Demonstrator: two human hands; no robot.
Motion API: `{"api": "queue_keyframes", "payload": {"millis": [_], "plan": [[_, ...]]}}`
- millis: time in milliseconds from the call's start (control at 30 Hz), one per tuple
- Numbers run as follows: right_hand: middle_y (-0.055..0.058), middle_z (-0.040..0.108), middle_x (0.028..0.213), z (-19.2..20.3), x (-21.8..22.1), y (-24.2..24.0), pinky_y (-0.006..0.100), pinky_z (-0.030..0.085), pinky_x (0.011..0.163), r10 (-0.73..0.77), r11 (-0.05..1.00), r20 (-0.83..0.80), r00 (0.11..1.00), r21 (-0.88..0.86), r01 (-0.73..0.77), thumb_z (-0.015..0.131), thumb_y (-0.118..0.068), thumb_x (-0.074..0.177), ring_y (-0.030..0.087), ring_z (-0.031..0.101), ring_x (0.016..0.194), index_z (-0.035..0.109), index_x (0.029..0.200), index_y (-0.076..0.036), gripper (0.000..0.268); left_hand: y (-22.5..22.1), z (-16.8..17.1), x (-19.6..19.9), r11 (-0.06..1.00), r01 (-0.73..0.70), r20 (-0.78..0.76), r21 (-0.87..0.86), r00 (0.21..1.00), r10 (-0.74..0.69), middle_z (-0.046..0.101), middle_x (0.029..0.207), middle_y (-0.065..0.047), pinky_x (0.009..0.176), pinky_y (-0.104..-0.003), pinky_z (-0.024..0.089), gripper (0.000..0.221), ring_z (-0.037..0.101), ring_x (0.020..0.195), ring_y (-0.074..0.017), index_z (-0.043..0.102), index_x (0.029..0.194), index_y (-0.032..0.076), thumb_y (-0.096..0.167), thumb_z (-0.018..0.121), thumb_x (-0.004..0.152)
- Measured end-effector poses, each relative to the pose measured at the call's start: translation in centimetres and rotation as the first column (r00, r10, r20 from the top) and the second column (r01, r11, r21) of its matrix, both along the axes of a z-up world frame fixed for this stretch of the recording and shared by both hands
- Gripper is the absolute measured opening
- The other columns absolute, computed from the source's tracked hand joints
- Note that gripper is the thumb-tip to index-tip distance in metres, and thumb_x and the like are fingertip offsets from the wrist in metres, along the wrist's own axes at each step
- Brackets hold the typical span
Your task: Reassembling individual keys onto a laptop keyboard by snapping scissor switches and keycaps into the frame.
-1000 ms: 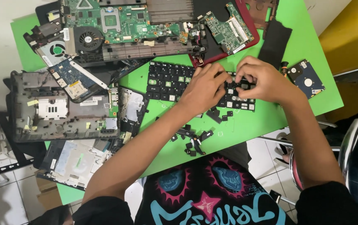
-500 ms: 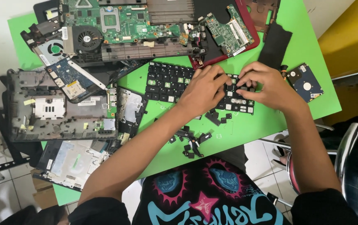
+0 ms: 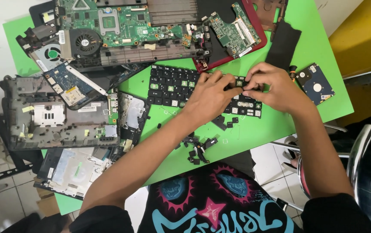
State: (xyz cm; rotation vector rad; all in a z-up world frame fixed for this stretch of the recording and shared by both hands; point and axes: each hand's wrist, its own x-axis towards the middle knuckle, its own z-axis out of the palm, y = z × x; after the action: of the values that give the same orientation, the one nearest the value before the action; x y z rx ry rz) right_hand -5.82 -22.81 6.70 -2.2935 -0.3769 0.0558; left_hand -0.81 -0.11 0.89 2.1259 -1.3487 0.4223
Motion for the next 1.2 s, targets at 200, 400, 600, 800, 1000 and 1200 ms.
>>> {"api": "queue_keyframes", "payload": {"millis": [200, 400, 600, 800, 1000, 1200], "plan": [[0.016, 0.067, 0.107, -0.2, -0.2, 0.2, 0.038, 0.054, 0.069, -0.015, 1.0, -0.018, 1.0, 0.006, 0.015, 0.08, 0.004, 0.082, 0.026, 0.064, 0.075, 0.075, 0.085, 0.002, 0.006, 0.1, 0.1, -0.2, 0.998, -0.03, 0.105, -0.054, 0.994, 0.035, 0.049, 0.1, 0.003, 0.079, -0.041, 0.043, 0.015, 0.052, 0.092, -0.0215, 0.072, 0.095, 0.021, 0.01, 0.069, 0.087], [0.015, 0.067, 0.107, -0.6, -0.1, -0.1, 0.038, 0.053, 0.067, -0.012, 1.0, 0.016, 1.0, 0.0, 0.012, 0.083, -0.001, 0.08, 0.024, 0.063, 0.073, 0.073, 0.086, 0.001, 0.012, 0.2, 0.4, -0.3, 0.997, -0.033, 0.106, -0.065, 0.994, 0.04, 0.049, 0.099, 0.004, 0.079, -0.041, 0.044, 0.014, 0.052, 0.091, -0.0201, 0.073, 0.095, 0.021, 0.01, 0.068, 0.088], [0.015, 0.069, 0.108, -0.7, 0.0, -0.4, 0.038, 0.052, 0.068, -0.012, 0.999, -0.01, 1.0, 0.04, 0.012, 0.083, -0.001, 0.082, 0.021, 0.062, 0.072, 0.074, 0.086, 0.001, 0.01, 0.0, -0.2, -0.2, 0.995, -0.034, 0.094, -0.096, 0.995, 0.043, 0.049, 0.099, 0.003, 0.079, -0.041, 0.044, 0.016, 0.053, 0.09, -0.021, 0.073, 0.096, 0.021, 0.009, 0.067, 0.089], [0.017, 0.069, 0.108, -0.4, 0.0, -0.1, 0.037, 0.051, 0.069, -0.028, 0.998, -0.019, 0.999, 0.06, 0.029, 0.081, 0.003, 0.082, 0.022, 0.062, 0.073, 0.073, 0.088, 0.003, 0.009, 0.2, 0.2, -0.2, 0.995, -0.025, 0.103, -0.097, 0.994, 0.035, 0.049, 0.099, 0.004, 0.08, -0.041, 0.043, 0.015, 0.053, 0.09, -0.0206, 0.074, 0.094, 0.021, 0.01, 0.067, 0.089], [0.016, 0.068, 0.106, -0.8, 0.1, -0.4, 0.036, 0.052, 0.068, -0.021, 0.997, -0.02, 1.0, 0.073, 0.022, 0.081, 0.004, 0.081, 0.022, 0.063, 0.076, 0.073, 0.088, 0.003, 0.01, 0.2, 1.0, -0.4, 0.995, -0.029, 0.116, -0.094, 0.992, 0.04, 0.048, 0.098, 0.003, 0.079, -0.04, 0.042, 0.018, 0.051, 0.089, -0.0201, 0.073, 0.092, 0.021, 0.007, 0.063, 0.093], [0.016, 0.067, 0.104, -0.3, 0.3, 0.0, 0.037, 0.052, 0.066, -0.018, 0.999, -0.052, 0.998, 0.042, 0.02, 0.079, 0.005, 0.081, 0.023, 0.063, 0.076, 0.072, 0.086, 0.003, 0.009, 0.2, 1.7, -0.4, 0.998, -0.024, 0.148, -0.065, 0.988, 0.034, 0.045, 0.098, 0.003, 0.076, -0.04, 0.041, 0.016, 0.05, 0.087, -0.0209, 0.07, 0.089, 0.019, 0.005, 0.064, 0.092]]}}
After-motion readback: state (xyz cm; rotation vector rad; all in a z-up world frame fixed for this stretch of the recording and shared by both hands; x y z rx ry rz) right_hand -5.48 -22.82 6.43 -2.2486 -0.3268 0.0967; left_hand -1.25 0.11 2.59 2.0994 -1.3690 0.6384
